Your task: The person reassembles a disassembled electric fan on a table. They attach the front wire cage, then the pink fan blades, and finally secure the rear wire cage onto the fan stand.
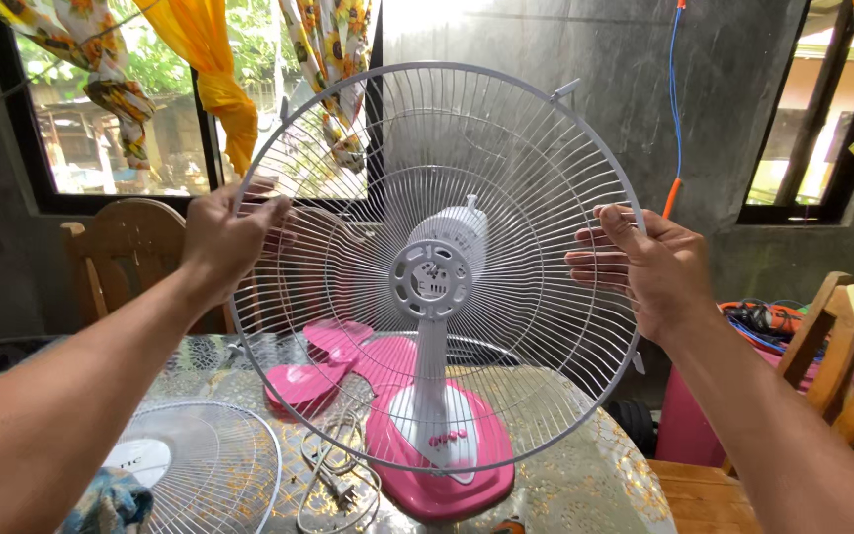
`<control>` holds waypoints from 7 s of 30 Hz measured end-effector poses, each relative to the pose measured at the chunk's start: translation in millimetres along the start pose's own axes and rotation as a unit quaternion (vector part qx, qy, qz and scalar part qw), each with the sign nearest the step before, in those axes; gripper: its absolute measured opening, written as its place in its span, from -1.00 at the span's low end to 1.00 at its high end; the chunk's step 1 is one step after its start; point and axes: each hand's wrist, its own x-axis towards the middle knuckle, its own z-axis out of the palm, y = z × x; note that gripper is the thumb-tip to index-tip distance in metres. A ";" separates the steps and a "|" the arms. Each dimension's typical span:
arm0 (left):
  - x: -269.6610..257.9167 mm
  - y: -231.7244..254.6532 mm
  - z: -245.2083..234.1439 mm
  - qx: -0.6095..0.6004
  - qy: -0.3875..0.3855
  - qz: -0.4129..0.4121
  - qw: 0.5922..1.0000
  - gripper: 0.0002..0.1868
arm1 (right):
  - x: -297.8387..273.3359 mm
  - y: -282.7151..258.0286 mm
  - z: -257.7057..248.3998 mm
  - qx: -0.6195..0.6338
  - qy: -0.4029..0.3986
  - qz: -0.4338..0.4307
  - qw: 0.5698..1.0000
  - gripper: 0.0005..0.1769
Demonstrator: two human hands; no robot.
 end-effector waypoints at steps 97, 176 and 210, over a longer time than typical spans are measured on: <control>-80.5 1.5 25.2 -0.235 0.026 -0.190 0.953 -0.58 | 41.4 18.7 89.8 -0.583 -0.051 -0.396 0.707 -0.30; -67.1 -11.5 -11.2 -0.251 0.116 -0.256 0.926 -0.54 | -82.9 122.5 57.4 -0.497 -0.374 -0.482 0.617 -0.50; -56.9 -9.0 -6.5 -0.248 0.158 -0.225 0.929 -0.54 | -0.1 320.7 42.7 -0.444 -0.280 -0.200 0.827 -0.18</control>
